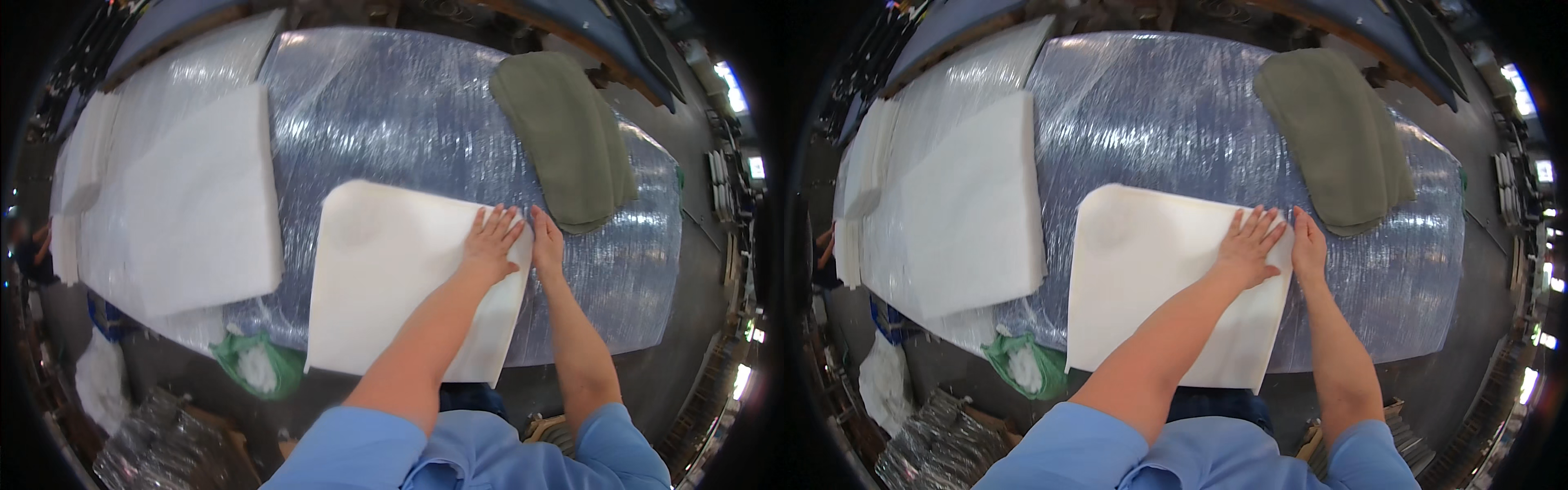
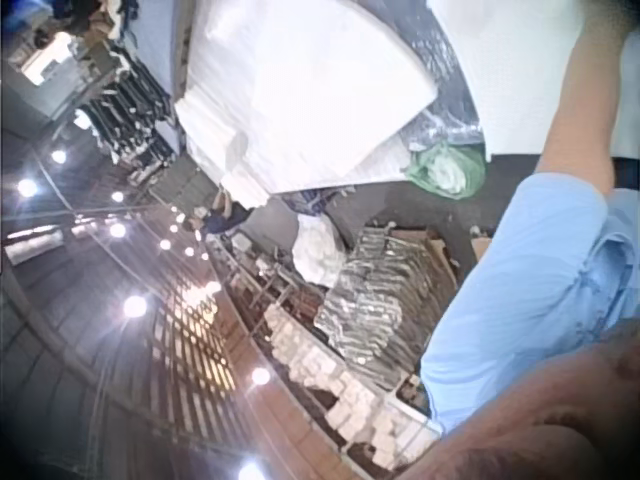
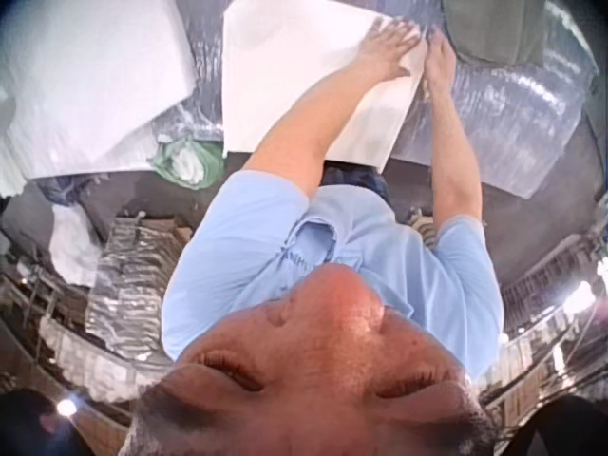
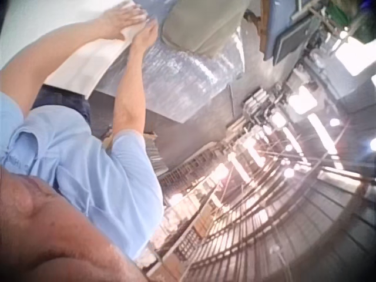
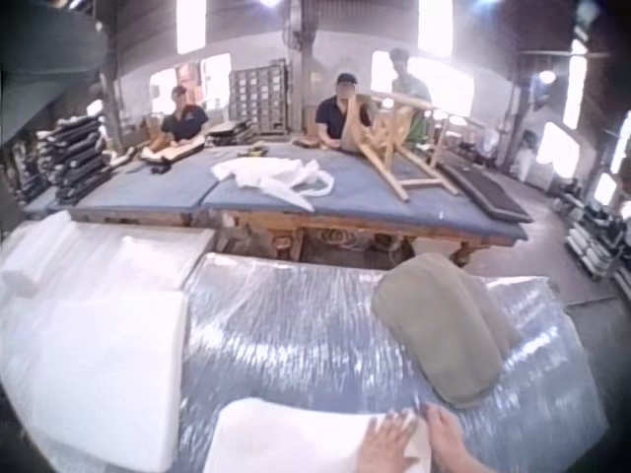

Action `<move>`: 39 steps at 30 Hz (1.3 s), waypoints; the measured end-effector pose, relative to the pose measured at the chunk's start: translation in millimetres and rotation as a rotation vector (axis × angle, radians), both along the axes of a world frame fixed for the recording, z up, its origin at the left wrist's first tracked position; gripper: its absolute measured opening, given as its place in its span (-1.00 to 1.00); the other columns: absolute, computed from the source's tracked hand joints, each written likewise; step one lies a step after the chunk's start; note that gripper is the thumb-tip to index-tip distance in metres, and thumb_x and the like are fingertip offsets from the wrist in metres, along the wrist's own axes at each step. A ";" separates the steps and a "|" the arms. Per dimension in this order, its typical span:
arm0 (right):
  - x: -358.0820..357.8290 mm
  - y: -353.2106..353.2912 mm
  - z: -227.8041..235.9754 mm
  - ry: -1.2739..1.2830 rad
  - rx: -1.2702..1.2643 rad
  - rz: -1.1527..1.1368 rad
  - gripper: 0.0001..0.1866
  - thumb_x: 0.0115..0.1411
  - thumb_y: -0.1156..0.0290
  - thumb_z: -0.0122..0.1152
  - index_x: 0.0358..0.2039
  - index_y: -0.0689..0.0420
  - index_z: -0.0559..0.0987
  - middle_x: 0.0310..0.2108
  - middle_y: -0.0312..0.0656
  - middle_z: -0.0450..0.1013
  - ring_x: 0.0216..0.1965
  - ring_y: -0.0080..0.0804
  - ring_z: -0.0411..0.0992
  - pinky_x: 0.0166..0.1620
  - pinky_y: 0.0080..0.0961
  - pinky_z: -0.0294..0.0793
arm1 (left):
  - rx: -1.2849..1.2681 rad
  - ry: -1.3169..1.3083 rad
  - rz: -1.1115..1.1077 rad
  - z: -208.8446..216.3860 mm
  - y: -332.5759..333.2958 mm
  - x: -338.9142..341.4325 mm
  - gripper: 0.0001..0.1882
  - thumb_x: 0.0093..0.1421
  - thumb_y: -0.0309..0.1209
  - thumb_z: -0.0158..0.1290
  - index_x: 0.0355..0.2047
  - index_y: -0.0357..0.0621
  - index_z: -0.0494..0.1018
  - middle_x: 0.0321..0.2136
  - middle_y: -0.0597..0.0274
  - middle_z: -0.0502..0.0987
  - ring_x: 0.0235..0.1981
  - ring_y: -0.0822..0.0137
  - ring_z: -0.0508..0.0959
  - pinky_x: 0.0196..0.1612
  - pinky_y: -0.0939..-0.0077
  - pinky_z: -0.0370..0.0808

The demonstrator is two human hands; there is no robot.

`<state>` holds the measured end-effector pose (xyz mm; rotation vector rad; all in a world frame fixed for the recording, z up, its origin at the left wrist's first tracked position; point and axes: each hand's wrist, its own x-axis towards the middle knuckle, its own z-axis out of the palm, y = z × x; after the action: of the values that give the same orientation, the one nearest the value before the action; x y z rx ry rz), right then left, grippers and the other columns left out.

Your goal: The person repeatedly picks up white foam sheets, places them on a table, and wraps them with a translucent sheet. They smooth the wrapping and stack the finished items. The process is repeated multiple times throughout the clip.

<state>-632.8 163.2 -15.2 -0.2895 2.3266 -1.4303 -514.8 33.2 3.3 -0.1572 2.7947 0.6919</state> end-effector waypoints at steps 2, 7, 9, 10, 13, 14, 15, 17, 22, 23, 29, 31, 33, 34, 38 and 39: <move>-1.0 -6.6 5.9 0.056 -0.053 -0.054 -0.52 0.54 0.17 -0.08 0.20 0.30 0.52 0.16 -0.04 0.51 0.19 -0.34 0.45 0.26 -0.45 0.36 | 0.002 0.003 0.004 1.1 -3.9 3.3 -0.04 0.29 0.28 -0.05 0.54 0.15 -0.10 0.56 0.25 -0.21 0.57 0.17 -0.29 0.53 -0.04 -0.38; 10.4 -8.8 -10.4 0.126 0.122 0.103 -0.48 0.51 0.05 -0.09 0.06 0.24 0.63 -0.04 0.00 0.62 0.08 -0.26 0.55 0.17 -0.42 0.44 | -0.037 0.050 -0.035 5.3 -3.1 3.2 -0.02 0.28 0.28 -0.04 0.54 0.15 -0.13 0.56 0.22 -0.22 0.56 0.12 -0.25 0.53 -0.06 -0.33; 1.1 -10.5 -6.4 0.048 0.258 0.091 -0.43 0.49 -0.02 -0.12 -0.01 0.22 0.67 -0.08 0.00 0.63 0.06 -0.22 0.56 0.14 -0.39 0.46 | -0.044 0.069 -0.034 5.1 -3.3 3.8 -0.01 0.30 0.29 -0.06 0.55 0.13 -0.17 0.56 0.21 -0.23 0.56 0.11 -0.25 0.53 -0.05 -0.32; -1.4 -13.1 -0.4 0.004 0.327 0.088 -0.41 0.48 -0.05 -0.13 -0.05 0.20 0.69 -0.10 0.00 0.64 0.05 -0.21 0.56 0.13 -0.38 0.46 | -0.049 0.066 -0.033 5.9 -3.4 5.9 -0.01 0.30 0.29 -0.07 0.55 0.13 -0.17 0.56 0.21 -0.23 0.56 0.11 -0.25 0.53 -0.05 -0.32; -29.8 -19.8 20.6 -0.128 0.385 0.108 -0.30 0.46 -0.17 -0.20 -0.09 0.20 0.72 -0.10 0.01 0.64 0.03 -0.13 0.56 0.13 -0.30 0.44 | -0.067 0.045 -0.039 8.1 -6.0 6.7 -0.01 0.31 0.30 -0.09 0.55 0.13 -0.19 0.56 0.20 -0.24 0.56 0.11 -0.26 0.53 -0.05 -0.33; -30.2 -20.1 22.4 -0.112 0.318 0.136 -0.27 0.45 -0.20 -0.22 -0.10 0.20 0.72 -0.10 0.03 0.64 0.03 -0.12 0.56 0.14 -0.29 0.43 | -0.073 0.035 -0.041 9.4 -6.8 6.5 -0.01 0.31 0.31 -0.10 0.55 0.13 -0.19 0.56 0.20 -0.24 0.56 0.11 -0.26 0.53 -0.05 -0.33; -28.8 -21.6 22.9 -0.096 0.250 0.165 -0.25 0.45 -0.22 -0.23 -0.10 0.20 0.72 -0.10 0.05 0.64 0.03 -0.11 0.56 0.15 -0.28 0.42 | -0.082 0.030 -0.041 10.8 -7.4 5.4 -0.01 0.31 0.31 -0.10 0.55 0.14 -0.19 0.56 0.19 -0.24 0.56 0.11 -0.26 0.53 -0.05 -0.33; -28.5 -15.0 14.1 -0.103 0.221 0.178 -0.21 0.44 -0.27 -0.26 -0.10 0.21 0.72 -0.10 0.08 0.63 0.03 -0.09 0.55 0.16 -0.27 0.40 | -0.090 0.023 -0.058 11.8 -3.5 3.4 -0.01 0.31 0.32 -0.12 0.55 0.15 -0.19 0.56 0.18 -0.24 0.56 0.11 -0.27 0.53 -0.05 -0.33; -30.6 -28.8 20.1 -0.120 0.263 0.163 -0.17 0.41 -0.32 -0.29 -0.05 0.18 0.72 -0.07 0.10 0.62 0.04 -0.02 0.54 0.19 -0.27 0.38 | -0.087 0.022 -0.057 13.0 -4.9 6.5 -0.01 0.31 0.32 -0.12 0.55 0.13 -0.18 0.56 0.15 -0.24 0.56 0.11 -0.28 0.53 -0.04 -0.34; -30.9 -30.5 21.8 -0.096 0.215 0.148 -0.16 0.40 -0.33 -0.29 -0.05 0.18 0.72 -0.07 0.10 0.62 0.04 0.01 0.54 0.20 -0.28 0.38 | -0.090 0.032 -0.057 13.6 -5.4 5.9 -0.01 0.31 0.32 -0.13 0.55 0.13 -0.18 0.56 0.15 -0.24 0.56 0.11 -0.28 0.53 -0.04 -0.35; -42.7 -29.7 36.5 -0.122 0.493 0.253 -0.24 0.45 -0.22 -0.28 -0.09 0.18 0.72 -0.11 0.04 0.64 0.01 -0.03 0.57 0.13 -0.26 0.44 | -0.029 0.057 -0.067 14.4 -3.7 3.3 -0.03 0.32 0.24 -0.05 0.54 0.07 -0.14 0.55 0.11 -0.22 0.56 0.02 -0.21 0.52 -0.08 -0.26; -37.8 -31.3 44.2 -0.157 0.203 0.074 -0.30 0.46 -0.16 -0.22 -0.09 0.18 0.72 -0.10 0.04 0.64 0.01 -0.02 0.57 0.12 -0.23 0.45 | 0.186 0.257 0.090 5.9 -9.7 8.4 -0.10 0.36 0.12 -0.04 0.53 0.00 -0.11 0.54 0.07 -0.17 0.54 -0.06 -0.15 0.51 -0.11 -0.22; -30.7 -27.2 47.1 -0.028 0.049 -0.011 -0.38 0.46 -0.09 -0.16 -0.05 0.17 0.70 -0.06 0.02 0.63 0.01 -0.01 0.56 0.11 -0.23 0.46 | 0.289 0.373 0.187 0.6 -15.0 16.4 -0.16 0.39 -0.01 -0.04 0.52 -0.07 -0.08 0.53 0.04 -0.11 0.52 -0.13 -0.10 0.50 -0.14 -0.18; -21.2 -22.3 46.1 0.111 0.045 -0.006 -0.42 0.45 -0.05 -0.12 -0.02 0.16 0.69 -0.04 0.01 0.62 0.01 0.00 0.56 0.11 -0.25 0.46 | 0.285 0.382 0.211 -1.9 -16.9 23.9 -0.19 0.40 -0.07 -0.04 0.51 -0.10 -0.07 0.52 0.04 -0.09 0.51 -0.16 -0.08 0.49 -0.15 -0.17; 6.3 -16.4 37.2 0.586 0.198 0.124 -0.51 0.42 0.09 -0.01 0.20 0.11 0.54 0.14 -0.06 0.53 0.15 -0.07 0.48 0.17 -0.24 0.43 | 0.093 0.279 0.031 1.7 -1.9 45.6 -0.26 0.43 -0.16 -0.10 0.50 -0.14 -0.04 0.51 0.05 -0.02 0.51 -0.17 -0.04 0.50 -0.14 -0.16; 18.1 -17.5 31.3 0.647 0.331 0.193 -0.50 0.42 0.10 -0.01 0.24 0.09 0.50 0.20 -0.08 0.48 0.20 -0.07 0.42 0.19 -0.19 0.40 | 0.037 0.255 0.002 3.1 1.5 48.8 -0.26 0.43 -0.14 -0.12 0.50 -0.14 -0.05 0.51 0.06 -0.03 0.51 -0.14 -0.05 0.50 -0.13 -0.17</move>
<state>-614.7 145.7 16.1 -0.9643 2.8787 -0.9189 -465.9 34.7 6.4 -0.0692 3.0200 0.8151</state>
